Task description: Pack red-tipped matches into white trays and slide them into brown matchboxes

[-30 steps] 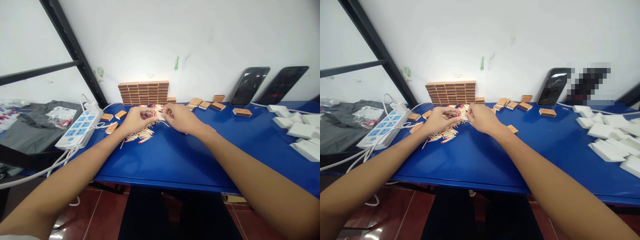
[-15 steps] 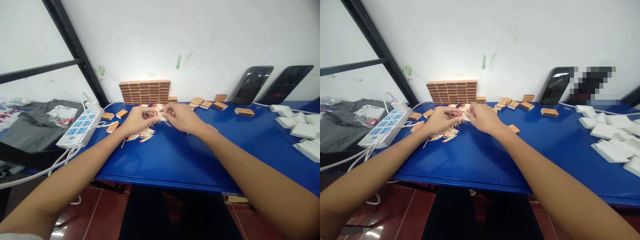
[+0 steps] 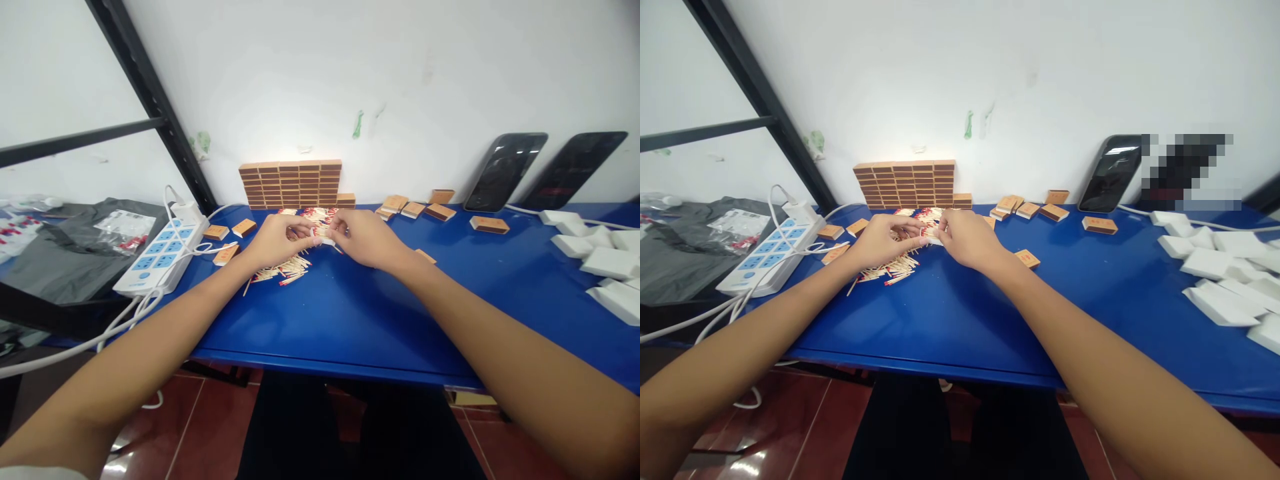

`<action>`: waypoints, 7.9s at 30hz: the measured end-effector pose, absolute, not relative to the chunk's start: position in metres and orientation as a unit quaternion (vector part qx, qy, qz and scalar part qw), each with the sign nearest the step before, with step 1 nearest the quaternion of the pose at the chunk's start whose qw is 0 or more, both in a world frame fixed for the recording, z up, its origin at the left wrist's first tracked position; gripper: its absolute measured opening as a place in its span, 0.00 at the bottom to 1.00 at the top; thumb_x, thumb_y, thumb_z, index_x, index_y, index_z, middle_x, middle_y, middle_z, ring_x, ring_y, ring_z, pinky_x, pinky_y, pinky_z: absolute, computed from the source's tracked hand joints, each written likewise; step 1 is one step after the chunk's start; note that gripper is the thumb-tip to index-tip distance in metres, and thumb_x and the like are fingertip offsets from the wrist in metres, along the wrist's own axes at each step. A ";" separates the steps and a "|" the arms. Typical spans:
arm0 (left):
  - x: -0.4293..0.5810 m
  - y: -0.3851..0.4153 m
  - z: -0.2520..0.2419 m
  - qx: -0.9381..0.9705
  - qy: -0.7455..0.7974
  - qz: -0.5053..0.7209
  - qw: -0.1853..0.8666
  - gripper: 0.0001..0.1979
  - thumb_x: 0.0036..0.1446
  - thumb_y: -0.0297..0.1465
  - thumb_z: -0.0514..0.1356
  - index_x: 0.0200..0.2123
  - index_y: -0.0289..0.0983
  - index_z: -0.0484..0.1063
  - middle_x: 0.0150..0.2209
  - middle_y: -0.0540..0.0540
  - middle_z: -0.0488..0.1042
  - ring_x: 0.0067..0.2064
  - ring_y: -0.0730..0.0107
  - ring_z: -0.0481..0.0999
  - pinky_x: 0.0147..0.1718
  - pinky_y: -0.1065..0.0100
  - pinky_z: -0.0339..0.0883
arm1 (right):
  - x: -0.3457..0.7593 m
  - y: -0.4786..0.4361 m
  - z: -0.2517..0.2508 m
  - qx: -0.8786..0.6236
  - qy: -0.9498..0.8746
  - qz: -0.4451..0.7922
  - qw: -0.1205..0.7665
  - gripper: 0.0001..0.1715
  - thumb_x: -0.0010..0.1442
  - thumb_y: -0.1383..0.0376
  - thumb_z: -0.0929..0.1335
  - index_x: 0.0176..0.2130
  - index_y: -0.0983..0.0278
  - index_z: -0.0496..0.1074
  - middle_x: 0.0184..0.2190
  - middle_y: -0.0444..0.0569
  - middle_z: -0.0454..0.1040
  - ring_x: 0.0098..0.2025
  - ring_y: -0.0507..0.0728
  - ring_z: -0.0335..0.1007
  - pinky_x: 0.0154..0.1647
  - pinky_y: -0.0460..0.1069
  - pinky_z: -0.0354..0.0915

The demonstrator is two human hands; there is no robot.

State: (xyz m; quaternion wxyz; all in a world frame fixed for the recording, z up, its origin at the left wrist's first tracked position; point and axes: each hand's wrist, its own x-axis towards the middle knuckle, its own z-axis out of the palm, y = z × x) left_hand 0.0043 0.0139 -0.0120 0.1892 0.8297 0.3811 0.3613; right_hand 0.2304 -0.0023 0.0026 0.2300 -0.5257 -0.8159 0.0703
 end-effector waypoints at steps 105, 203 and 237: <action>0.003 0.012 -0.010 0.855 0.358 0.322 0.191 0.18 0.58 0.42 0.72 0.46 0.37 0.85 0.38 0.45 0.85 0.37 0.64 0.82 0.36 0.68 0.73 | 0.218 -0.022 0.006 -0.500 -0.860 0.005 0.102 0.15 0.76 0.65 0.59 0.48 0.67 0.73 0.50 0.61 0.80 0.45 0.61 0.76 0.36 0.50 0.57; 0.000 0.012 -0.007 0.832 0.400 0.328 0.201 0.18 0.52 0.41 0.75 0.42 0.37 0.85 0.42 0.43 0.86 0.42 0.59 0.83 0.41 0.63 0.76 | 0.222 -0.020 0.010 -0.501 -0.856 0.026 0.126 0.11 0.72 0.59 0.67 0.45 0.64 0.74 0.45 0.56 0.81 0.41 0.59 0.75 0.33 0.49 0.56; 0.000 0.009 0.000 0.780 0.419 0.433 0.170 0.18 0.53 0.43 0.75 0.41 0.37 0.85 0.43 0.42 0.86 0.45 0.56 0.85 0.45 0.60 0.79 | 0.218 0.014 -0.011 -0.487 -0.676 0.309 0.458 0.14 0.70 0.56 0.67 0.43 0.65 0.73 0.39 0.53 0.79 0.36 0.55 0.74 0.35 0.49 0.67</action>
